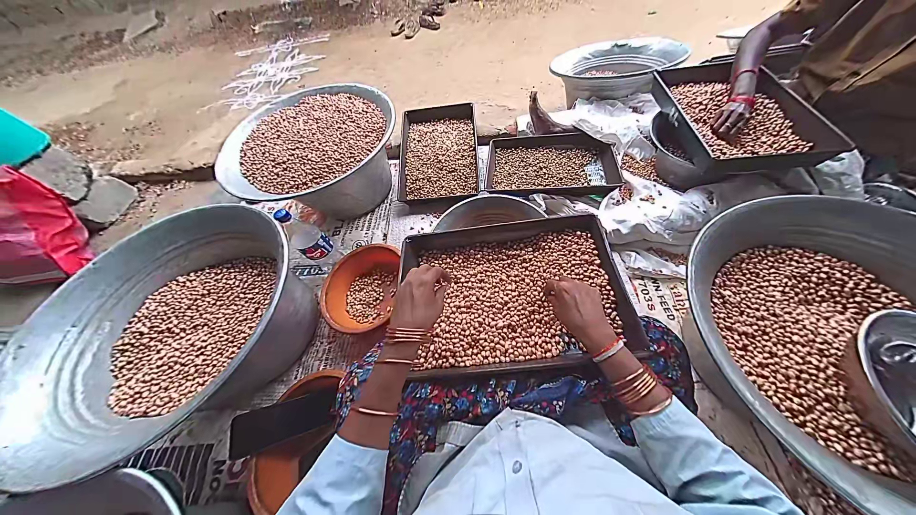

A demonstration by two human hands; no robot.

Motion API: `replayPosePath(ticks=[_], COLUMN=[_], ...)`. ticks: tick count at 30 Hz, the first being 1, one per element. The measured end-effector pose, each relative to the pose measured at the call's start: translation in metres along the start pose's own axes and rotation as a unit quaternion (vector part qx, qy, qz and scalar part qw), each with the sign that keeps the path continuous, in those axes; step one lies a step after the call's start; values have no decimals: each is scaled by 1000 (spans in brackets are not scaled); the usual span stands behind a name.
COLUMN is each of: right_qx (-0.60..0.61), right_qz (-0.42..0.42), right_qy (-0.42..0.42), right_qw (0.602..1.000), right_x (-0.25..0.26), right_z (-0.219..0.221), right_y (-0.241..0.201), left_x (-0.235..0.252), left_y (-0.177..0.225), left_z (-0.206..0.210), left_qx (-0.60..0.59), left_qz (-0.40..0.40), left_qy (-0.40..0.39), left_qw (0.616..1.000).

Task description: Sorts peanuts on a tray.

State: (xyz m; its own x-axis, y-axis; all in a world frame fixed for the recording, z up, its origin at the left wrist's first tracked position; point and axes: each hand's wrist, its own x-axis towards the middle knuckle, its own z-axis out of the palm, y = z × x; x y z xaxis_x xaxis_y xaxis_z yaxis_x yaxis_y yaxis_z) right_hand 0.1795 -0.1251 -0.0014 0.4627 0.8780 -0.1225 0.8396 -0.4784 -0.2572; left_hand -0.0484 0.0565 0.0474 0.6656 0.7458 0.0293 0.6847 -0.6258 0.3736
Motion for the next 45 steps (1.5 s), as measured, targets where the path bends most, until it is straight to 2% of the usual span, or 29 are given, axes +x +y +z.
replayPosePath(ticks=[4,7,10,13,14,16,17,18,20,23,25,27,30,32,36,39,41,43,45], right_qx=[-7,-18,16,189,277,443,481,477,397,230,143,87,52,51,61,71,63,40,32], right_qz=[4,0,-2,18,26,49,61,73,84,47,16,-12,-32,-20,7,-11,-31,-41,-43], right_qy=[-5,-11,-27,4,33,90,109,116,97,60,15,-28,-45,-37,14,-13,-20,-35,-50], right_qw=[1000,1000,1000,982,960,890,868,868,909,970,990,996,997,998,998,997,997,998,997], right_x=[-1,0,1,4,5,7,7,7,8,10,8,7,5,5,2,2,3,4,4], right_z=[-2,-1,-2,-10,-11,-15,-19,-25,-38,-44,-42,-36,-25,-22,-29,-29,-18,-7,-4], right_y=[-1,0,6,24,31,40,42,43,43,39,32,24,19,19,21,19,16,12,9], left_x=[23,37,41,47,50,57,60,63,69,73,75,79,90,89,83,84,83,85,86], left_y=[35,47,42,34,34,41,48,54,66,76,75,68,62,75,108,118,116,105,85], left_z=[38,61,62,55,52,54,57,62,74,89,90,85,84,83,98,110,111,105,95], left_qx=[-5,57,28,-107,-136,-155,-144,-133,-104,-64,-76,-151,-266,-253,-142,-77,-84,-161,-300], left_qz=[47,34,31,-16,-34,-44,-36,-26,-14,3,5,-25,-64,-40,79,94,96,60,4], left_qy=[-110,-199,-190,-95,-77,-68,-75,-89,-123,-157,-154,-143,-123,-120,-150,-169,-171,-163,-158], left_qw=[993,978,981,990,987,985,986,987,987,986,985,978,954,959,975,978,977,971,941])
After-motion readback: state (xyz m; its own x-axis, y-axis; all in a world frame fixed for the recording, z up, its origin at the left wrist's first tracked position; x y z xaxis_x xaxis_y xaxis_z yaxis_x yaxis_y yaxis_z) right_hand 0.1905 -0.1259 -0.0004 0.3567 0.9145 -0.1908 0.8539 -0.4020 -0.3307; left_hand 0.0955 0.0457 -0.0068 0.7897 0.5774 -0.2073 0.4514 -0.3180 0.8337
